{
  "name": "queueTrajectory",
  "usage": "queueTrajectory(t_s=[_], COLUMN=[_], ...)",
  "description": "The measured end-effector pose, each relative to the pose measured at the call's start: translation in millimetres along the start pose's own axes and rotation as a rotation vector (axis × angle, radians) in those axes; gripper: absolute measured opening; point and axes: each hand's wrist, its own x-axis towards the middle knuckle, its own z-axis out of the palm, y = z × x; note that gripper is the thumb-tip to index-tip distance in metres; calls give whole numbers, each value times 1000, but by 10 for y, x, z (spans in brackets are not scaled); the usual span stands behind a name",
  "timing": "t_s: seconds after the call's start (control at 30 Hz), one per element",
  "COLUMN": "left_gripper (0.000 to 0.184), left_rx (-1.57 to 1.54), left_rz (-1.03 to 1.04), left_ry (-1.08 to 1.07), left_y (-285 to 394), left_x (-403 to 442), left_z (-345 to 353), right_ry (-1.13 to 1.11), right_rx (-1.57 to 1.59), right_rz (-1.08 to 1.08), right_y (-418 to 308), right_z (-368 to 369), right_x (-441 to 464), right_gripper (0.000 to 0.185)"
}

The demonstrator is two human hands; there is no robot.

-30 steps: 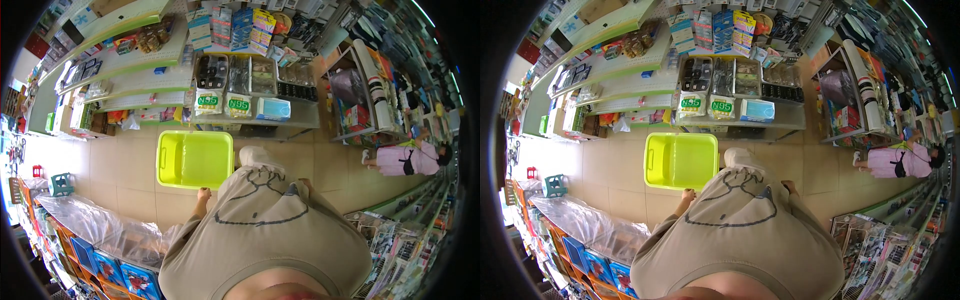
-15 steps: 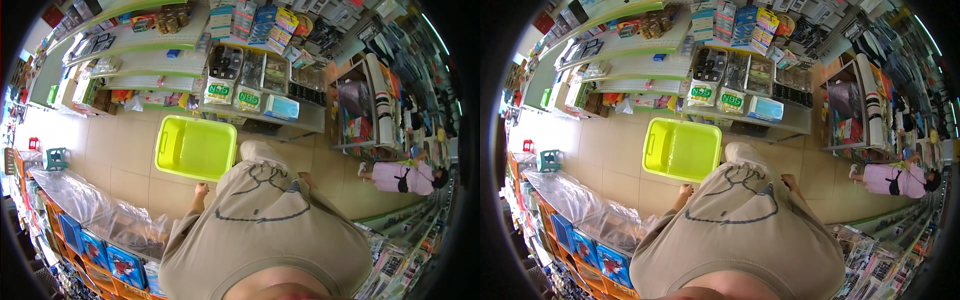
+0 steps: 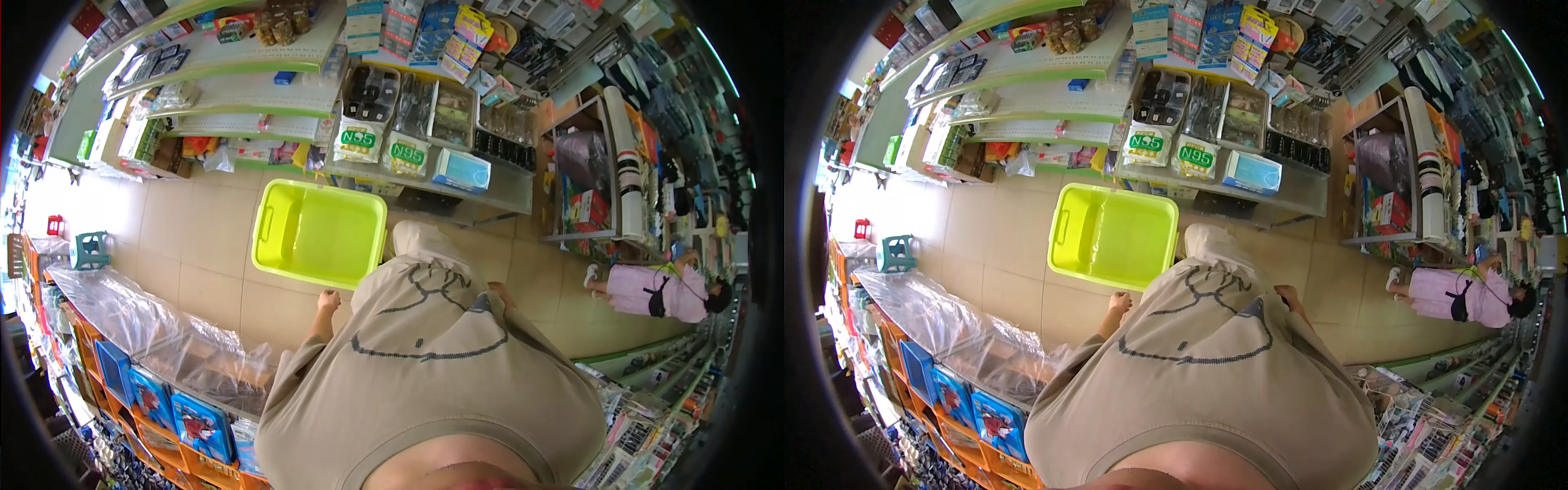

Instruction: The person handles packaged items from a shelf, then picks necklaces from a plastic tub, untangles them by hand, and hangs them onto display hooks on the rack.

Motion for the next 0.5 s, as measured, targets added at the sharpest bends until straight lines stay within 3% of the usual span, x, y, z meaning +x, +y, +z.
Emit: queueTrajectory(t_s=[0.13, 0.23, 0.37, 0.43, 0.5], left_gripper=[32, 30, 29, 29, 29], left_rx=[-13, 8, -17, 8, 28], left_rz=[37, 52, 56, 38, 18], left_ry=[24, 21, 22, -5, -13], left_y=[161, 185, 252, 268, 268], left_x=[55, 155, 109, 74, 57], left_z=[-26, -13, 3, 2, 25], right_ry=[-100, -27, -7, -60, -44], right_rx=[-12, -59, -220, -336, -289], right_rz=[-213, -175, 37, 209, 193], right_y=[482, 530, 296, 198, 179], right_z=[-70, -37, 5, 21, 63], right_x=[229, 240, 227, 231, 210], right_gripper=[27, 28, 33, 47, 48])
